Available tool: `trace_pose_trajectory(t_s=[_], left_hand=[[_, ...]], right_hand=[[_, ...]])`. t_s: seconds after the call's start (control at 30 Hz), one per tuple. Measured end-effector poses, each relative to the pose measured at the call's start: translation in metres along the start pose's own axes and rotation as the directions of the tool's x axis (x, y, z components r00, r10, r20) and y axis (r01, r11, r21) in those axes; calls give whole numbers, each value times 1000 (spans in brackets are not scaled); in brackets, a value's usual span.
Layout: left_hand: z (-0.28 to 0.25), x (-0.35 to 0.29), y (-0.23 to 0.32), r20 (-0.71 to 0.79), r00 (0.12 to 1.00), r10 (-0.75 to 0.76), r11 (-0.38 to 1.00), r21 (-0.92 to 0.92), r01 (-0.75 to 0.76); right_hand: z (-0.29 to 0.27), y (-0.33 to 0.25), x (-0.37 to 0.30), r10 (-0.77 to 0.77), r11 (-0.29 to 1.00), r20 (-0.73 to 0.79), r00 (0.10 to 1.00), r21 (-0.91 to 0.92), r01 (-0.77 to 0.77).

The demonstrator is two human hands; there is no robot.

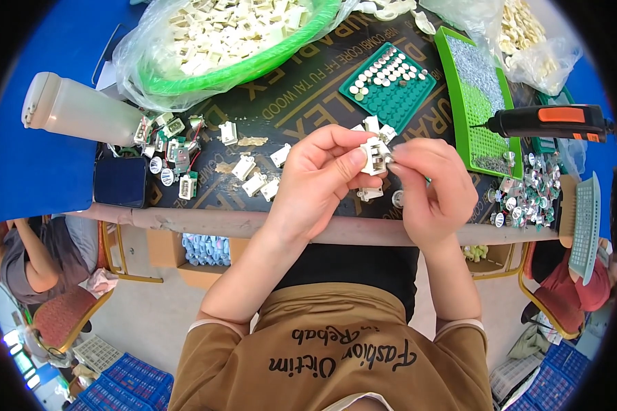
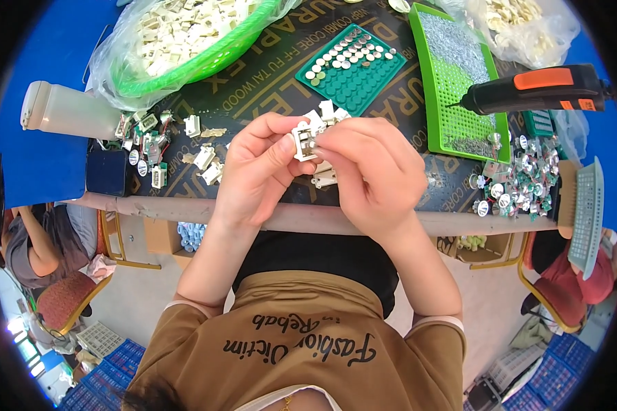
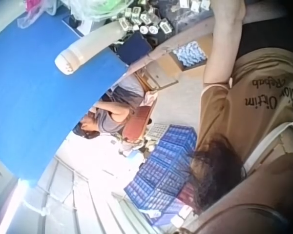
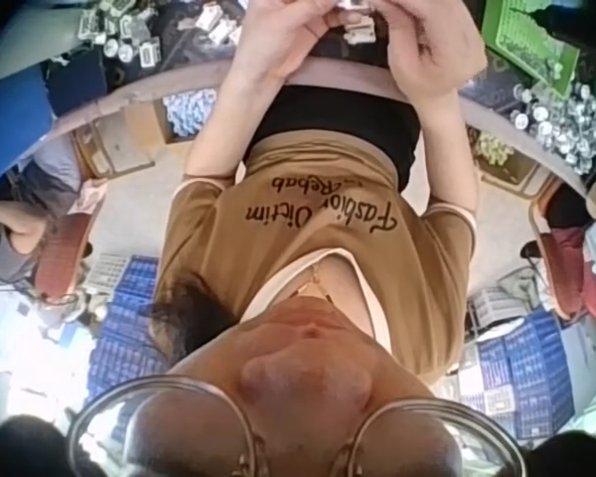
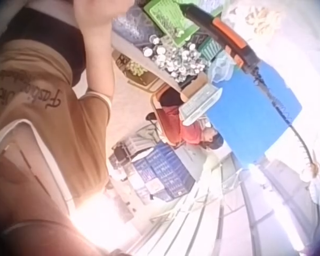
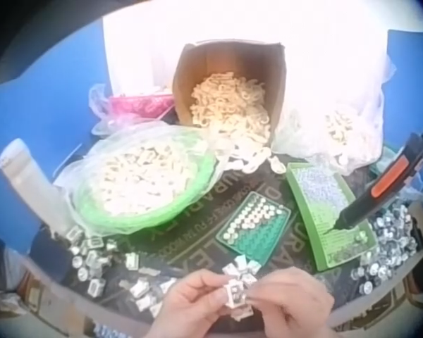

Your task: Assembling small plastic components by manually inserting metal parts into housings.

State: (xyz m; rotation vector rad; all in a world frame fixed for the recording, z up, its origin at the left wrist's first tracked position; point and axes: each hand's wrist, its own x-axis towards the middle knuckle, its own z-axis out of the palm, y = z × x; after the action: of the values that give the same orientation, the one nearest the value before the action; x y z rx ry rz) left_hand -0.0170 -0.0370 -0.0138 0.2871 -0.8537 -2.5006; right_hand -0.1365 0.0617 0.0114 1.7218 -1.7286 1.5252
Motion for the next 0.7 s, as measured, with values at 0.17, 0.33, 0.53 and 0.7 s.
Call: trace_pose_trajectory(t_s=[0.17,0.33,0.53,0.7], left_hand=[[0,-1,0,-17,1000,-5,1000,-3,5],[-2,-1,0,-13,1000,-18,1000,-26,18],[-3,-1,-1,-4,1000,-9,1000,-6,9],[2,-1,0,-3,1000,0,1000,8,0]], right_hand=[[-2,-2,0,-29,996,12,999,89,28],[0,-6,0,-184,965,118,976,-164,202],[0,0,-8,85,987,5,996,133,-85],[0,1,4,62,997,-14,998,47,-62]])
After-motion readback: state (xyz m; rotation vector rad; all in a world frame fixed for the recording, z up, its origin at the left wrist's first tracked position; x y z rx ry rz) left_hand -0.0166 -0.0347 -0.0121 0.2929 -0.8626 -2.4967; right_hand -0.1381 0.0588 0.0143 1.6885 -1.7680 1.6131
